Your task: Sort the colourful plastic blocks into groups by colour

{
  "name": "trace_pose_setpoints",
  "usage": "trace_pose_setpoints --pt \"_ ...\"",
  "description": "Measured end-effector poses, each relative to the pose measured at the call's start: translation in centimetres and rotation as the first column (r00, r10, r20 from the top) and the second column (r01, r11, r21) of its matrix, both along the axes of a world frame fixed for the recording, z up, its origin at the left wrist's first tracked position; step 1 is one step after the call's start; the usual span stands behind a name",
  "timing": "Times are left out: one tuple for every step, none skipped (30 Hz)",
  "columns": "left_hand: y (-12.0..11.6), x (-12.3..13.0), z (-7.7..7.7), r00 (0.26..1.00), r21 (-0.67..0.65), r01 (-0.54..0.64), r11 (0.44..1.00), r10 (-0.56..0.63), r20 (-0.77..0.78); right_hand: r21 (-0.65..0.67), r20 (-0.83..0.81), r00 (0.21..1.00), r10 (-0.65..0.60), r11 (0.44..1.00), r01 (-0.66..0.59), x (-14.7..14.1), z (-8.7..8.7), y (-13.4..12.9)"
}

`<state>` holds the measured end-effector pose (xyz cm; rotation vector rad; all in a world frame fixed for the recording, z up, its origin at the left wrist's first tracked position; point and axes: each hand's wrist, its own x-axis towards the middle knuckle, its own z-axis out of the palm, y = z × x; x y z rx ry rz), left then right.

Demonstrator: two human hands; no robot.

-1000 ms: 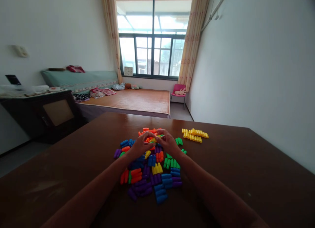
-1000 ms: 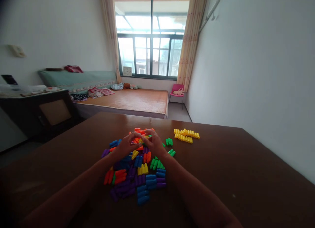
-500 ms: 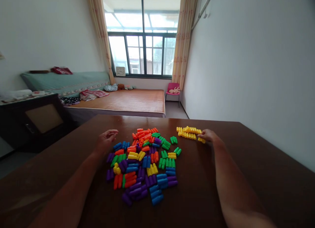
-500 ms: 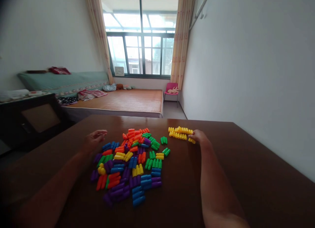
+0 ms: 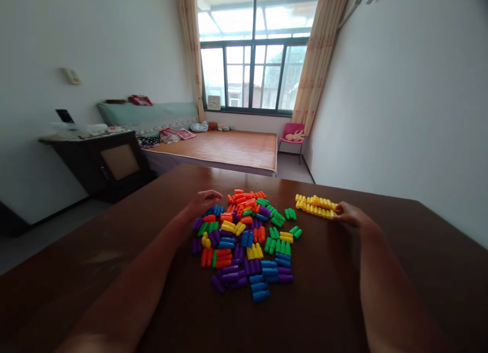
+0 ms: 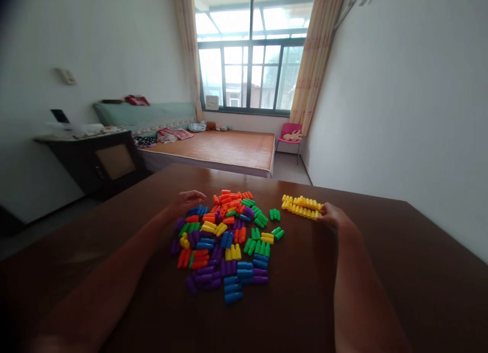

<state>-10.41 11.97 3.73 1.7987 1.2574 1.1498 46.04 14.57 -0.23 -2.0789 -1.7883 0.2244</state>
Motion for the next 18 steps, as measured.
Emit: trace_pose_setpoints --pt "-0.3 0.6 0.4 0.998 0.023 0.052 0.998 -0.051 -0.045 -0.008 0.025 1.0 0.015 1.0 -0.015 0.0 0.4 0.3" --pt "-0.7 1.0 0.8 0.989 0.034 0.118 0.992 -0.114 -0.092 -0.026 0.033 0.999 0.031 0.999 -0.03 0.0 0.9 0.5" --pt "-1.1 1.5 1.3 0.97 0.017 0.2 0.98 -0.195 -0.147 -0.04 0.033 0.998 0.05 0.998 -0.048 -0.2 1.5 0.7" --pt "-1.5 1.8 1.7 0.94 -0.016 0.279 0.96 -0.276 -0.198 -0.032 0.041 0.997 0.071 0.997 -0.07 -0.5 2.1 0.7" --pt "-1.9 2.1 2.1 0.904 -0.058 0.346 0.936 -0.35 -0.245 -0.025 0.046 0.994 0.094 0.995 -0.093 -0.9 2.8 0.8" --pt "-2.2 2.3 2.5 0.873 -0.09 0.387 0.918 -0.396 -0.284 -0.02 0.05 0.992 0.117 0.993 -0.116 -1.5 3.4 0.7" --pt "-2.5 2.4 2.8 0.852 -0.103 0.403 0.909 -0.414 -0.321 -0.016 0.059 0.989 0.137 0.991 -0.136 -2.2 4.0 0.6" --pt "-2.8 2.6 2.9 0.838 -0.1 0.402 0.91 -0.41 -0.358 -0.013 0.074 0.985 0.154 0.988 -0.154 -3.1 4.6 0.4" --pt "-2.9 2.7 3.1 0.829 -0.087 0.393 0.916 -0.393 -0.397 -0.009 0.091 0.981 0.174 0.985 -0.174 -4.2 5.0 0.2" --pt "-3.0 2.8 3.2 0.816 -0.074 0.386 0.919 -0.378 -0.438 -0.004 0.107 0.975 0.197 0.98 -0.198 -5.3 5.5 -0.1" --pt "-3.1 2.9 3.2 0.794 -0.069 0.391 0.918 -0.374 -0.478 0.004 0.119 0.967 0.225 0.974 -0.227 -6.6 5.8 -0.4" --pt "-3.2 3.0 3.3 0.771 -0.071 0.401 0.913 -0.378 -0.513 0.011 0.125 0.958 0.258 0.965 -0.261 -7.8 6.2 -0.7" --pt "-3.3 3.1 3.3 0.75 -0.075 0.411 0.909 -0.383 -0.54 0.02 0.123 0.947 0.296 0.954 -0.3 -9.2 6.5 -1.1" --pt "-3.3 3.1 3.3 0.736 -0.076 0.413 0.908 -0.382 -0.56 0.031 0.114 0.934 0.338 0.939 -0.344 -10.5 6.7 -1.5" --pt "-3.3 3.2 3.4 0.728 -0.075 0.408 0.91 -0.374 -0.574 0.044 0.101 0.918 0.383 0.921 -0.388 -11.8 6.9 -1.9" --pt "-3.4 3.2 3.4 0.725 -0.072 0.398 0.915 -0.362 -0.587 0.057 0.086 0.901 0.426 0.9 -0.431 -13.0 7.1 -2.3" --pt "-3.4 3.2 3.4 0.721 -0.07 0.386 0.92 -0.348 -0.599 0.072 0.069 0.882 0.466 0.88 -0.47 -14.2 7.3 -2.7" --pt "-3.3 3.2 3.4 0.716 -0.068 0.377 0.924 -0.337 -0.611 0.086 0.049 0.865 0.5 0.86 -0.502 -15.4 7.4 -3.1"
